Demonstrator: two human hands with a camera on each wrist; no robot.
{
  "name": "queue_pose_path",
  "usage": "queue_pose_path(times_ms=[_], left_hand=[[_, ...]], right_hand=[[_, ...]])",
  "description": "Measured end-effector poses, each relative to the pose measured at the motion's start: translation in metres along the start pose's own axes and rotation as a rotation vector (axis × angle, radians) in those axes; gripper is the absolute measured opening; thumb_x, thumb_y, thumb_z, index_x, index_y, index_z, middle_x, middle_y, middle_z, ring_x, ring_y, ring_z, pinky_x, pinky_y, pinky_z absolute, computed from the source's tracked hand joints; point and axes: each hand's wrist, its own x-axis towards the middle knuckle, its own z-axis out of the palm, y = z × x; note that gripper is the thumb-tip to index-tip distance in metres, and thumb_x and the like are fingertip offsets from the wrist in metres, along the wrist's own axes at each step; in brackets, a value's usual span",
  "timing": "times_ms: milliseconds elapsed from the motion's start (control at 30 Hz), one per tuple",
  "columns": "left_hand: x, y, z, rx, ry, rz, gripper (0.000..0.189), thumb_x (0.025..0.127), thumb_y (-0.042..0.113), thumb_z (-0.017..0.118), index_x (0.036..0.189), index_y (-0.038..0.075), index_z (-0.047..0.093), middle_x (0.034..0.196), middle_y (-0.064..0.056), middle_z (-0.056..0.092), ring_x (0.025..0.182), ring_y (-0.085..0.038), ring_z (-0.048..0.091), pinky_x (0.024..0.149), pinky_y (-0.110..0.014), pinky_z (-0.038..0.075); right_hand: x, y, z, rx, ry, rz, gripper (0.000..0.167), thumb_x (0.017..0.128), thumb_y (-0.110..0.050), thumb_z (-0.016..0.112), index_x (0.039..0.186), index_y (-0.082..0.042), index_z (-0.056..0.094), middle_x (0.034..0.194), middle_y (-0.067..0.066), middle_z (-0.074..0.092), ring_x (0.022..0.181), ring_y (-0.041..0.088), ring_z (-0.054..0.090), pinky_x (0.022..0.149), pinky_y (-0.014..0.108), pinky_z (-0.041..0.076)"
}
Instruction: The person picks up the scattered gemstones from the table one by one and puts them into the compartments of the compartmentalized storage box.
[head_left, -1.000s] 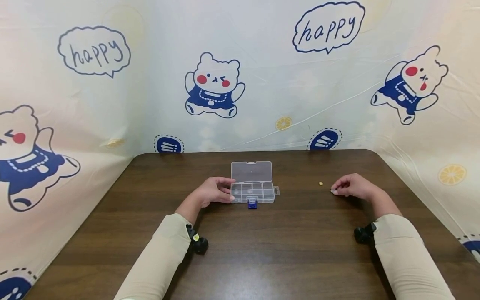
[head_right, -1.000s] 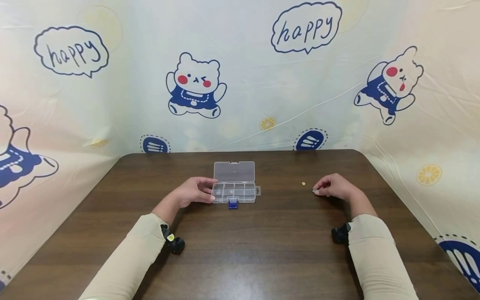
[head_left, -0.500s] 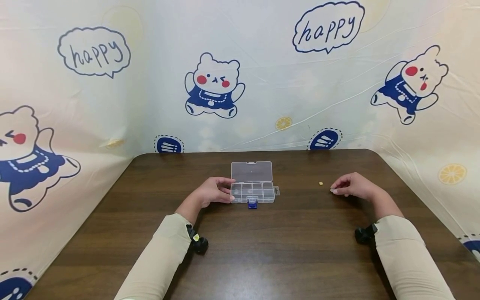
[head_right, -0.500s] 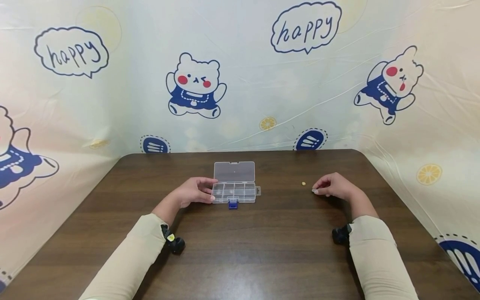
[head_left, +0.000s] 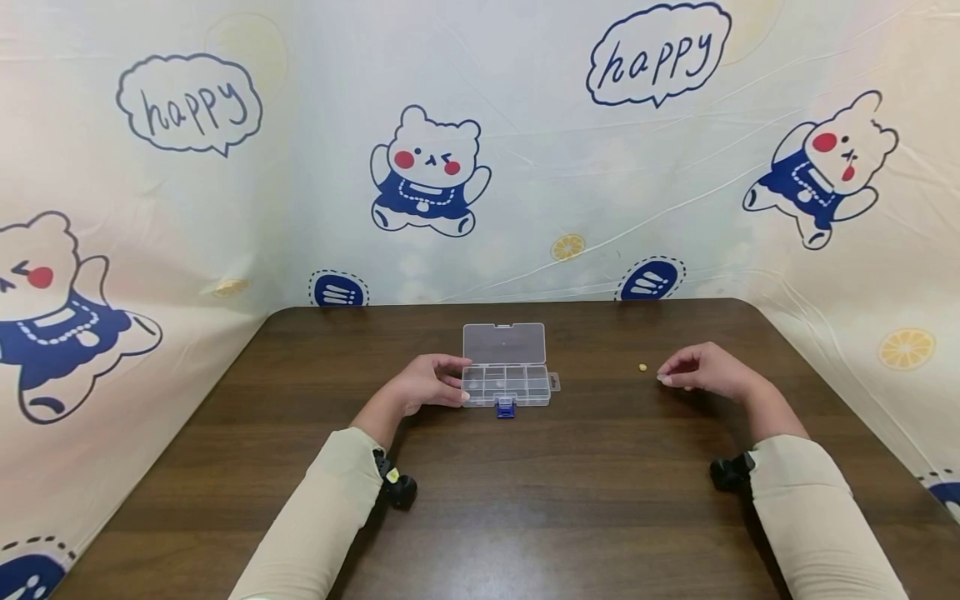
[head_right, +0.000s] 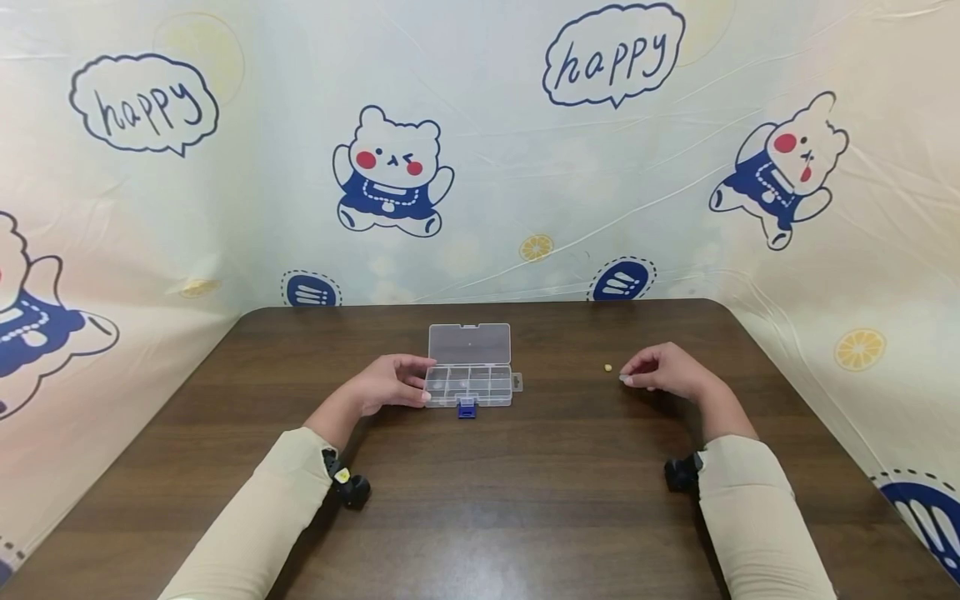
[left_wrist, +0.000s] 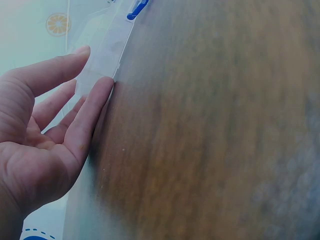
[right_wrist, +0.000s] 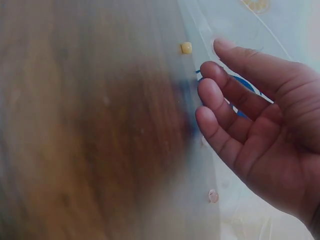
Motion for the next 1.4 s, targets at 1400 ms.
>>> queue_pose_path(times_ms=[1400], left_hand=[[0.002,-0.001,-0.001,-0.002,0.015,-0.015,0.064,0.075,-0.009,0.079,0.133,0.009,0.06,0.12,-0.019,0.056,0.09,-0.028,0.063,0.078,-0.037,0.059]], right_hand=[[0.005,-0.044,0.018,0.046,0.037,-0.11,0.028,0.084,-0.029,0.078,0.101,-0.007,0.074,0.094,0.007,0.072,0.083,0.026,0.061,0.075,0.035,0.056]])
